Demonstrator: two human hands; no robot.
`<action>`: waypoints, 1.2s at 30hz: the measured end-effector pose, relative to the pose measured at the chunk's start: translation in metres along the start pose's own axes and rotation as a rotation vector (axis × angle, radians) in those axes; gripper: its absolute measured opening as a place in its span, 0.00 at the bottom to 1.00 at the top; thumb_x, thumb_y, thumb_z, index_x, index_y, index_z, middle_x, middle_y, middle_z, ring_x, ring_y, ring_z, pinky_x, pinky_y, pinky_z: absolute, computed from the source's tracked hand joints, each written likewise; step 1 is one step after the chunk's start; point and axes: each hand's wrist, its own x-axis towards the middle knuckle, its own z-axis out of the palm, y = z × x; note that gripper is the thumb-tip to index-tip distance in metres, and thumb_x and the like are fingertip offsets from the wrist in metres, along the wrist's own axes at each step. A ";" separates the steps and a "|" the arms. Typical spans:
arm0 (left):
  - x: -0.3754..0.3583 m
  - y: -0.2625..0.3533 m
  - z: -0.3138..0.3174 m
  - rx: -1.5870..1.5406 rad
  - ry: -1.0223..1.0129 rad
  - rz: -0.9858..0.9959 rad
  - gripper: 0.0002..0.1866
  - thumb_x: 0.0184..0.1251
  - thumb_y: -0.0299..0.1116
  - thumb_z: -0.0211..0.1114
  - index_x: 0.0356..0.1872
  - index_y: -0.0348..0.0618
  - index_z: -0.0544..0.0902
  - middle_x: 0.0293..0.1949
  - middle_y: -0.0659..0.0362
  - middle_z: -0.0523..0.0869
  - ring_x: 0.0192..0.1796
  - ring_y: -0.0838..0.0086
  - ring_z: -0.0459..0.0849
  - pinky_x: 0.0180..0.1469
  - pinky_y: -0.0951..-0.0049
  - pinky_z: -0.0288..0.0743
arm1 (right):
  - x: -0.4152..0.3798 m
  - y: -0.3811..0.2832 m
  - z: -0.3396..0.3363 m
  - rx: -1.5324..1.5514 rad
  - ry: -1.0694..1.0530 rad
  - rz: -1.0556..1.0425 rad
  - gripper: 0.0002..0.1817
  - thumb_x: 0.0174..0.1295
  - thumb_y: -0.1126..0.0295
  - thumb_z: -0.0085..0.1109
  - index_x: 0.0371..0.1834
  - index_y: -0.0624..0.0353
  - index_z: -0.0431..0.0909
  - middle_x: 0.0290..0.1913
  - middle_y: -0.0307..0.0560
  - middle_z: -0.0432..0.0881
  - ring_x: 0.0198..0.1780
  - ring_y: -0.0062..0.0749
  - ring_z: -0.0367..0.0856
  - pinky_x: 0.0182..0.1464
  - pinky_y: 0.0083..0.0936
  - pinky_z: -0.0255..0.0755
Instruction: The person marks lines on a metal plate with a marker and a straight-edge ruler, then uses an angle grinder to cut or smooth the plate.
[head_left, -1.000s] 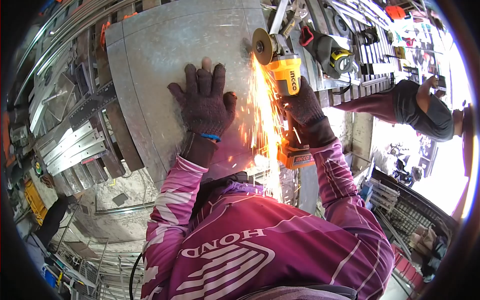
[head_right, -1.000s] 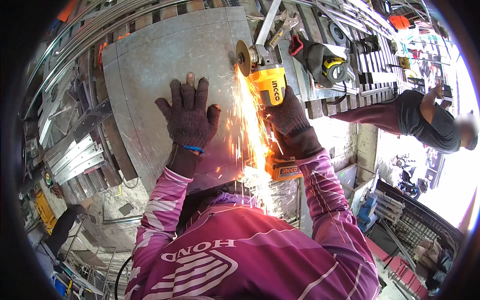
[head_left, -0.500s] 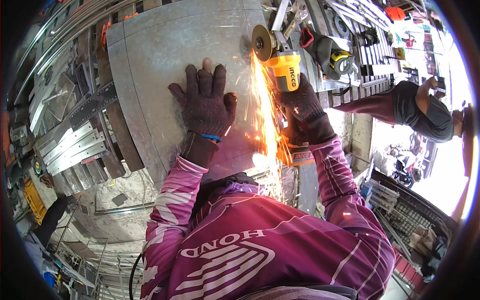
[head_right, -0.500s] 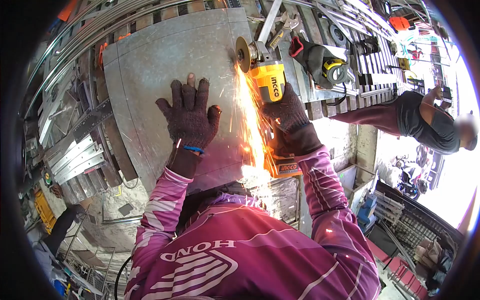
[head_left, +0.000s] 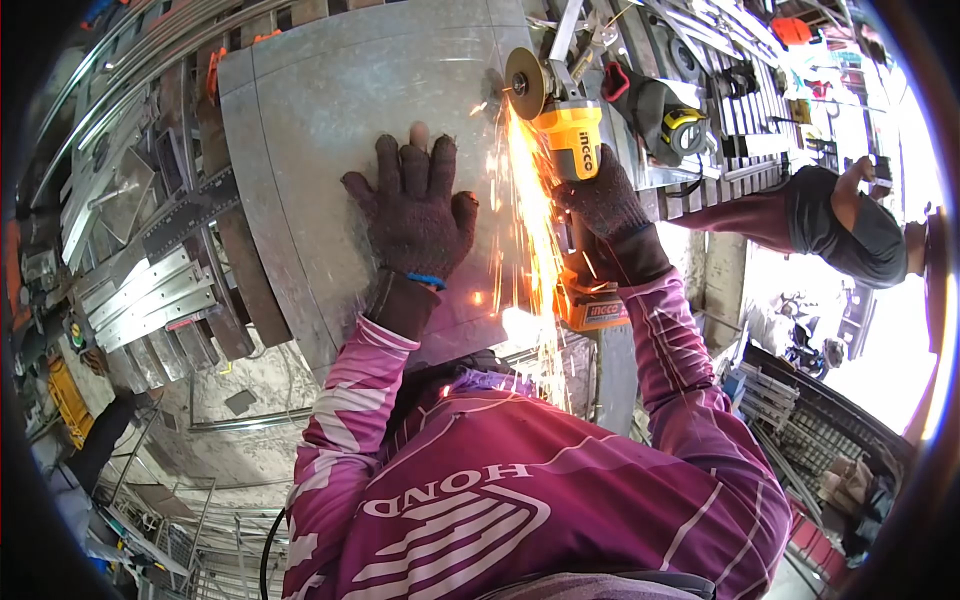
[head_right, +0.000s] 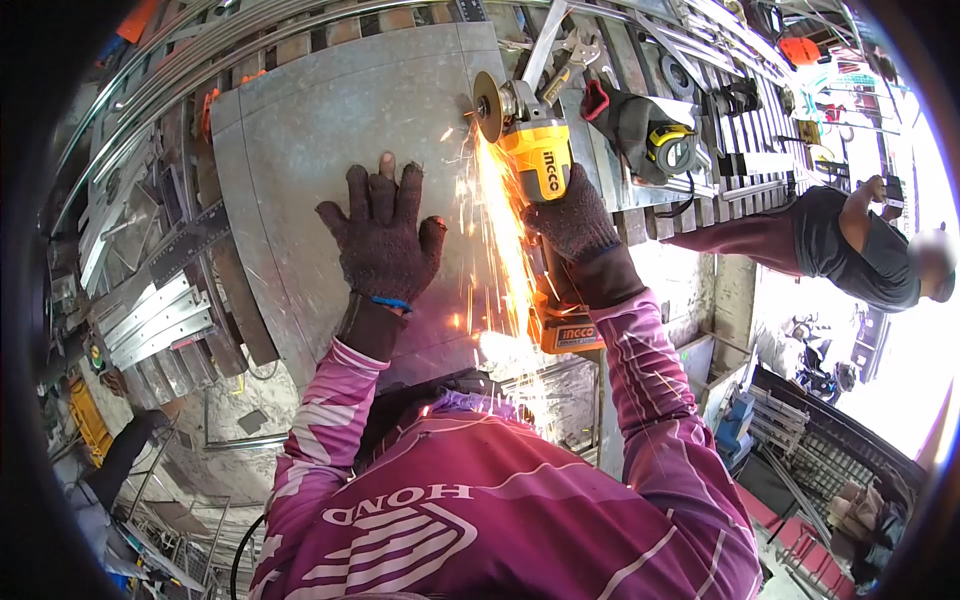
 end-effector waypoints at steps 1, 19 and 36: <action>0.000 0.000 0.000 -0.035 0.017 -0.012 0.35 0.65 0.53 0.62 0.73 0.53 0.72 0.75 0.51 0.68 0.77 0.45 0.61 0.65 0.20 0.51 | -0.001 -0.004 0.000 -0.079 0.021 -0.050 0.31 0.48 0.71 0.77 0.54 0.65 0.71 0.41 0.49 0.84 0.40 0.35 0.85 0.41 0.35 0.81; 0.002 0.001 -0.002 -0.115 0.058 -0.024 0.33 0.61 0.48 0.62 0.69 0.51 0.75 0.74 0.52 0.71 0.76 0.46 0.62 0.66 0.19 0.49 | 0.024 0.013 -0.001 -0.026 0.002 -0.004 0.32 0.47 0.69 0.77 0.55 0.64 0.71 0.45 0.52 0.84 0.46 0.40 0.86 0.47 0.36 0.81; 0.002 0.002 0.001 -0.069 0.063 -0.037 0.34 0.62 0.50 0.62 0.71 0.52 0.74 0.75 0.53 0.69 0.76 0.46 0.63 0.65 0.18 0.49 | 0.030 -0.008 0.006 0.254 -0.021 -0.108 0.29 0.48 0.78 0.72 0.54 0.60 0.71 0.41 0.46 0.83 0.40 0.33 0.84 0.38 0.31 0.81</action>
